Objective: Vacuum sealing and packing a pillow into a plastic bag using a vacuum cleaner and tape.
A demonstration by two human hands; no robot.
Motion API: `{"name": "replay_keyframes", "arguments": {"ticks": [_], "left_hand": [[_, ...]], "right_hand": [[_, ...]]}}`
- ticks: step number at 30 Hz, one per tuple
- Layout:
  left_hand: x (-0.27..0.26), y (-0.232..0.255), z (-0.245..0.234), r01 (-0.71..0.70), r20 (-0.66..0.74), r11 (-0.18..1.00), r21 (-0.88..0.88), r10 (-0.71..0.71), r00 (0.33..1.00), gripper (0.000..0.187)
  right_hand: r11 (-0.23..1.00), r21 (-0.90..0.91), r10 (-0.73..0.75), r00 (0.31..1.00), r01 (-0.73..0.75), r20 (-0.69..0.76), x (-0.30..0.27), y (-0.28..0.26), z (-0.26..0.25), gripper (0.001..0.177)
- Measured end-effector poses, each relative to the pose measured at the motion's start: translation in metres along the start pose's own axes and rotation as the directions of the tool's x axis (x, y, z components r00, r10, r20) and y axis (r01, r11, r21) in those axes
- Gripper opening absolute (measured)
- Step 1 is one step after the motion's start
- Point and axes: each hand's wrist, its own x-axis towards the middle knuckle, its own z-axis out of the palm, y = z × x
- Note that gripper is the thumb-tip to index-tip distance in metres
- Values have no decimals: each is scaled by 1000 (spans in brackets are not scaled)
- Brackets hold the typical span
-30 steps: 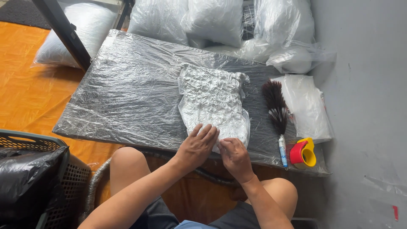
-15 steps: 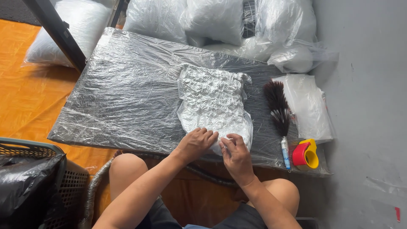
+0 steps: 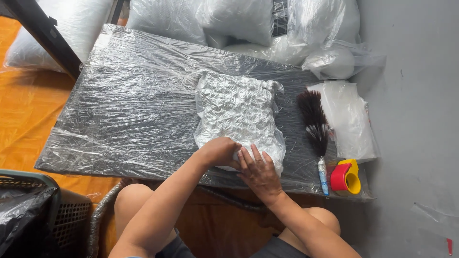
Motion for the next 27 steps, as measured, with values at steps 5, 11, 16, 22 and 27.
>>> {"name": "replay_keyframes", "arguments": {"ticks": [5,11,16,22,27], "left_hand": [[10,-6,-12,120,88,984,-135,-109,990,61],[12,1,-36,272,221,941,-203,-226,949,83],[0,26,-44,350,231,922,-165,-309,923,80],[-14,51,-19,312,-61,939,147,-306,950,71],[-24,66,9,174,12,811,558,-218,976,124]], "right_hand": [[995,102,-23,1000,22,5,13,22,20,70],[907,419,-32,987,-37,157,29,52,27,82],[812,577,-47,975,-89,217,38,62,31,70],[763,627,-36,958,-158,285,38,68,44,60],[602,728,-26,903,-329,429,45,83,61,63]]}}
